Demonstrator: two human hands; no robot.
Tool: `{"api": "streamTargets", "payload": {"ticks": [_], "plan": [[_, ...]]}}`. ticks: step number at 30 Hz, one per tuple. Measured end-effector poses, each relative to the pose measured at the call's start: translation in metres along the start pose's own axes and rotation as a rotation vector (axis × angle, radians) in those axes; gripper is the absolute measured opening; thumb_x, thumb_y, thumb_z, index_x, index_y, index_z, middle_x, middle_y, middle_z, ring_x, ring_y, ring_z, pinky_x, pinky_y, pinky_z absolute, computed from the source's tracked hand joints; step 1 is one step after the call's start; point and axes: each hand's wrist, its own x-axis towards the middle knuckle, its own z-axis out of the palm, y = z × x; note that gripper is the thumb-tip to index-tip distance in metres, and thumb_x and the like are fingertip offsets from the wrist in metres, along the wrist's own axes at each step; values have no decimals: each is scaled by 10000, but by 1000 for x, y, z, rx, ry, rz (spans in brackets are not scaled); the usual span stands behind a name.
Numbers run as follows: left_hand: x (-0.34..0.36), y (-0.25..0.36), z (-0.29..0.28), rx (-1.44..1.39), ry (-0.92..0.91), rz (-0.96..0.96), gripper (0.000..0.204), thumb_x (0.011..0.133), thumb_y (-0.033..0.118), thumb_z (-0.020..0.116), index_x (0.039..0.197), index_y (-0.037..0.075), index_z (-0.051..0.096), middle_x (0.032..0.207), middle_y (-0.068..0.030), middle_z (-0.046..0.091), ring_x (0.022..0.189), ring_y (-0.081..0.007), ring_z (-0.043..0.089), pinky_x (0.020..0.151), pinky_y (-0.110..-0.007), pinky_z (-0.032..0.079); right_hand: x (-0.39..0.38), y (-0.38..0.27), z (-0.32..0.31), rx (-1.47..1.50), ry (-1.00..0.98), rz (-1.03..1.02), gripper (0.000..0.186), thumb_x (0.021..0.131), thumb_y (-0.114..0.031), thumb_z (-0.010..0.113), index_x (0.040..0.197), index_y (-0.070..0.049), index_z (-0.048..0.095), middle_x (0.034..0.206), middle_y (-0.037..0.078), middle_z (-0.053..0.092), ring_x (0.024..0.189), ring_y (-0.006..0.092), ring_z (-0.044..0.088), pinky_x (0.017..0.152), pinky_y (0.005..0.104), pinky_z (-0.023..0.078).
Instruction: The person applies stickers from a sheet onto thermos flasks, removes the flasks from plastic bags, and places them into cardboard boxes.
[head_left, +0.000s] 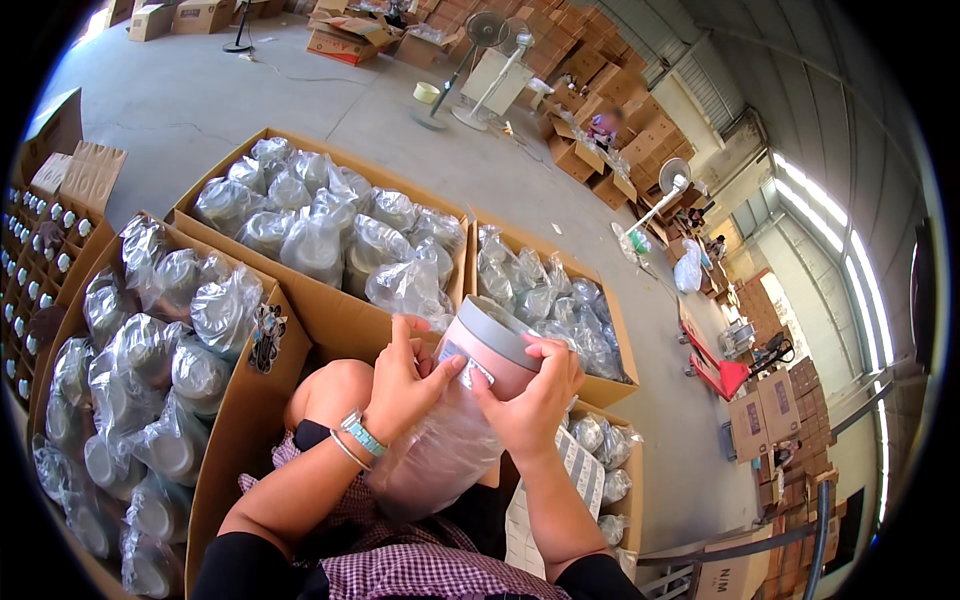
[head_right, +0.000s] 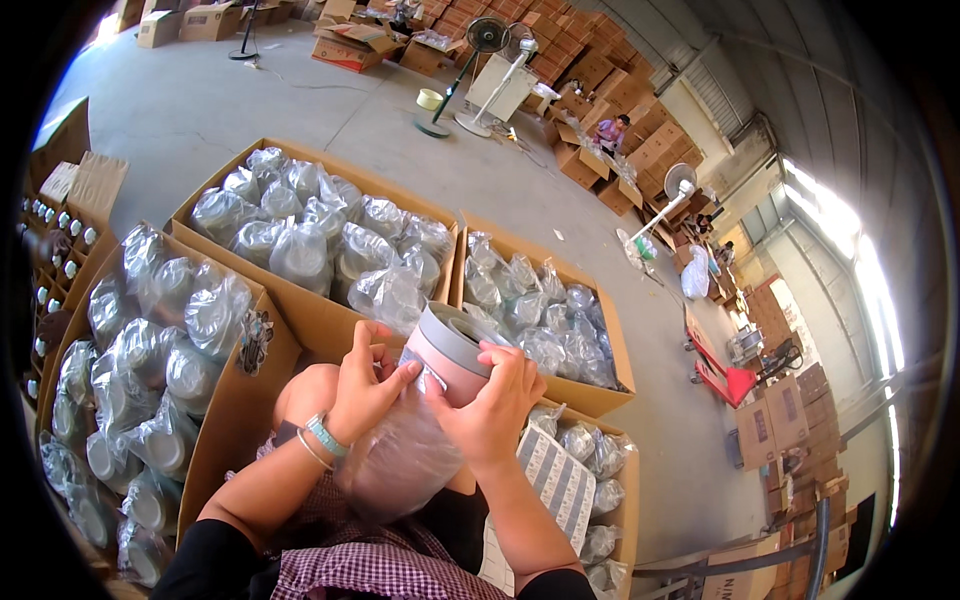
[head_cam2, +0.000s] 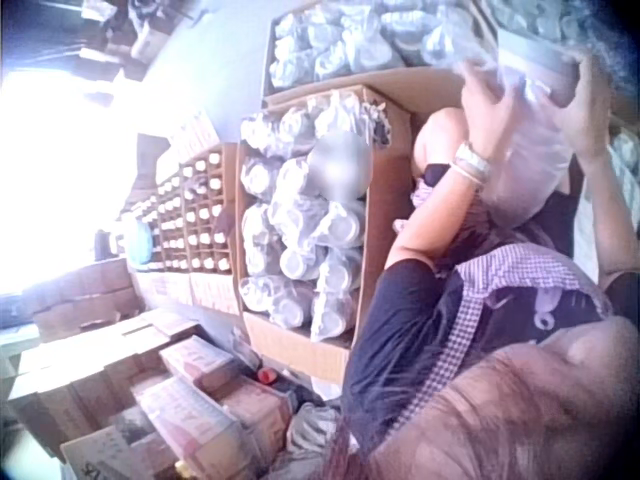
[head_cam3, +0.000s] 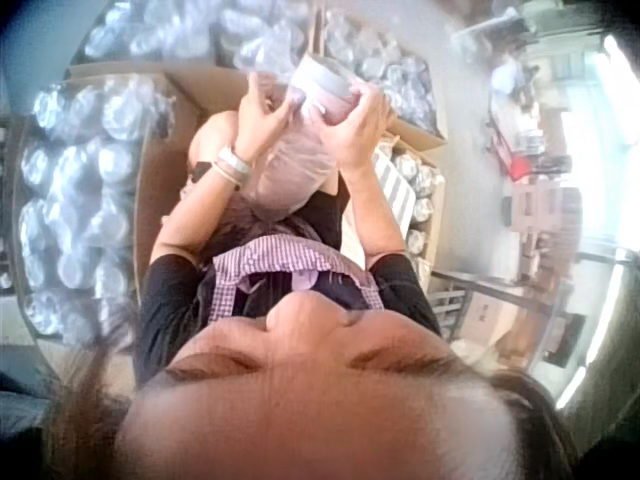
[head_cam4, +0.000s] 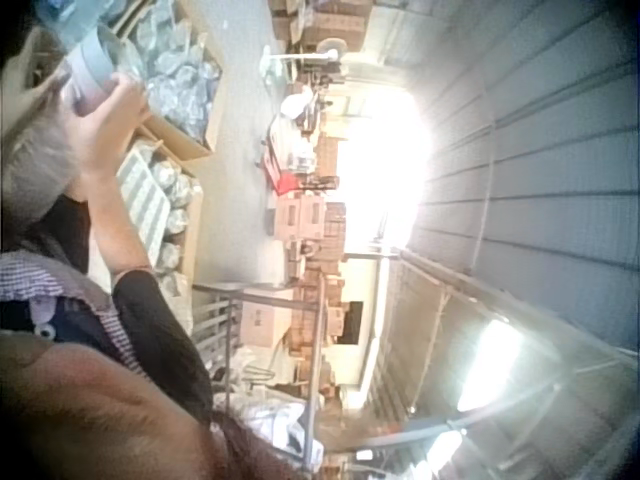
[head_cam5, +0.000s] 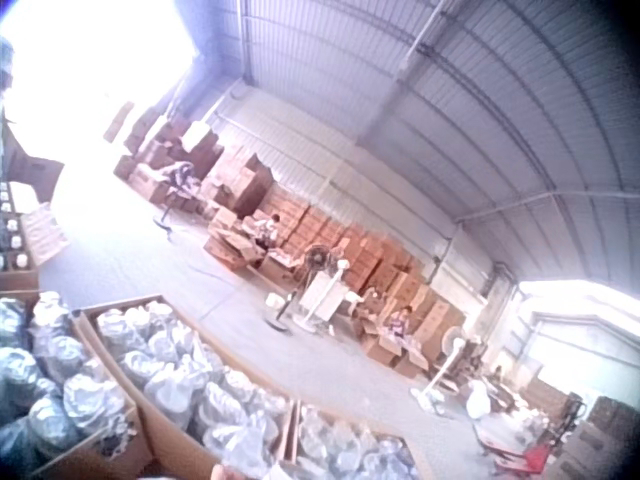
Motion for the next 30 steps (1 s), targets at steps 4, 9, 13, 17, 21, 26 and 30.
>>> {"api": "streamTargets", "payload": {"ticks": [4, 9, 13, 17, 21, 26, 30], "plan": [[13, 2, 1, 92, -97, 25, 514, 860, 329, 819, 1136, 45, 491, 550, -67, 527, 479, -168, 475, 481, -354, 361, 7, -12, 7, -78, 36, 53, 570, 704, -381, 842, 1131, -100, 588, 1029, 72, 585, 974, 300, 537, 870, 469, 348], [18, -13, 10, 39, -103, -8, 377, 940, 272, 750, 1113, 39, 510, 544, -60, 517, 483, -141, 455, 481, -342, 357, 2, 4, 15, -83, -24, 83, 467, 774, -457, 799, 1095, -145, 663, 998, 60, 562, 956, 287, 514, 853, 458, 327], [15, -38, 7, -139, -140, -85, 231, 1008, 154, 669, 1138, 36, 520, 605, -52, 598, 549, -78, 501, 513, -286, 386, -4, 5, 4, 23, -75, 43, 531, 779, -421, 823, 1206, -148, 665, 1030, 41, 542, 976, 282, 490, 892, 449, 299], [4, -52, 1, -364, -224, -166, 258, 1007, 131, 672, 1196, 46, 517, 686, -1, 630, 608, -47, 507, 543, -243, 393, -11, 18, -21, 198, -224, 41, 637, 769, -417, 843, 1298, -127, 639, 1105, 58, 540, 1061, 280, 480, 989, 453, 283], [3, -23, -8, -266, -302, -210, 234, 1033, 132, 642, 1211, 53, 513, 755, 1, 655, 655, -37, 543, 549, -215, 410, -5, -4, -32, 276, -161, 75, 518, 871, -354, 762, 1305, -104, 629, 1145, 61, 558, 1078, 281, 489, 1007, 445, 281], [13, -34, 2, -442, -274, -292, 176, 1062, 140, 600, 1195, 55, 522, 815, 4, 631, 694, -31, 553, 555, -196, 419, -19, 9, -16, 307, -68, 169, 535, 825, -440, 800, 1222, -114, 649, 1086, 62, 578, 1052, 286, 509, 1004, 437, 285], [3, -39, -25, -202, -387, -222, 300, 1072, 368, 550, 1063, 72, 597, 846, -13, 622, 706, -137, 578, 621, -249, 453, -14, -4, -24, 299, 29, 140, 347, 847, -351, 789, 1077, -104, 707, 1007, 38, 610, 1009, 246, 510, 966, 429, 308]]}}
